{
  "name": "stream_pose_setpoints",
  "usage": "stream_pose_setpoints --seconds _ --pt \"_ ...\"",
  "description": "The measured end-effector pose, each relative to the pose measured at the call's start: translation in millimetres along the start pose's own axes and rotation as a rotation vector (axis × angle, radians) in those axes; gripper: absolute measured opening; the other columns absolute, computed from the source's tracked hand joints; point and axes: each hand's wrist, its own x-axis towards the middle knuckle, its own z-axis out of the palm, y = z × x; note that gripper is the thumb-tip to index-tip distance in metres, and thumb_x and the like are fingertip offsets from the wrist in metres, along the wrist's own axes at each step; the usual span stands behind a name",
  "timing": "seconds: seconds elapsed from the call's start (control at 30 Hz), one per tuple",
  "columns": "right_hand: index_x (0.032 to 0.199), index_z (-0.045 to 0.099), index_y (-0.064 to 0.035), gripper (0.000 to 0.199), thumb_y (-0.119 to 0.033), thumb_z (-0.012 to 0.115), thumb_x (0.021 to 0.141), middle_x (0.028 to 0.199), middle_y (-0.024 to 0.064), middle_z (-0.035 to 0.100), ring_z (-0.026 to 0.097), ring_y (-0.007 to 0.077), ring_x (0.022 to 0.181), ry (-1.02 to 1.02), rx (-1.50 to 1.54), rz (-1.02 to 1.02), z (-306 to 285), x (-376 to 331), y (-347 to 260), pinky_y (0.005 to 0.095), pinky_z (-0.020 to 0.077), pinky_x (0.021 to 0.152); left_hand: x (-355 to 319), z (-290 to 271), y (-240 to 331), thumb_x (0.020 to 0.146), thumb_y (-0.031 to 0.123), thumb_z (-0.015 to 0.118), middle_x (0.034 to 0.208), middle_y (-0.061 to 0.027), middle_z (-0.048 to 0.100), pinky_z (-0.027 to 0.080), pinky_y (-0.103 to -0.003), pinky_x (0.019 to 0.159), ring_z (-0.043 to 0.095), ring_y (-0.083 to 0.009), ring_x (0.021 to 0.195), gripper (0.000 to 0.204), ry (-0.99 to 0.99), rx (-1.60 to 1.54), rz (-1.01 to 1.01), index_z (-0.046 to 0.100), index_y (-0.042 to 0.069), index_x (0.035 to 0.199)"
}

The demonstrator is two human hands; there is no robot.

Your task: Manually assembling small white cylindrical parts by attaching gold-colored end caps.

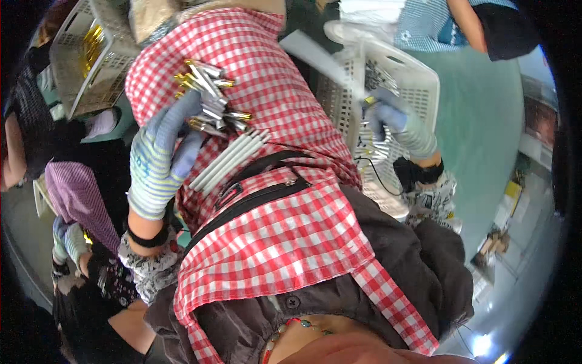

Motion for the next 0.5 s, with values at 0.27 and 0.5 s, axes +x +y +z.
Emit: stream_pose_setpoints --seconds 0.27,0.5 --pt "0.114 0.06 -0.001 0.031 -0.025 0.06 0.095 0.078 0.0079 0.064 0.06 0.0152 0.065 0.84 0.78 0.323 -11 -61 188 0.0258 0.0514 0.06 -18 31 9 0.084 0.019 0.066 0.11 -0.0069 0.065 0.05 -0.039 0.08 0.064 -0.0263 0.097 0.038 -0.445 0.369 0.149 0.063 0.011 0.12" --pt "0.104 0.062 -0.0034 0.03 -0.031 0.052 0.097 0.088 0.0096 0.068 0.066 0.018 0.076 0.835 1.292 0.306 -94 -13 390 0.0256 0.0542 0.067 -20 49 -3 0.087 0.024 0.059 0.111 -0.0117 0.065 0.053 -0.041 0.079 0.064 -0.0309 0.096 0.042 -0.619 0.521 -0.033 0.058 0.012 0.127"
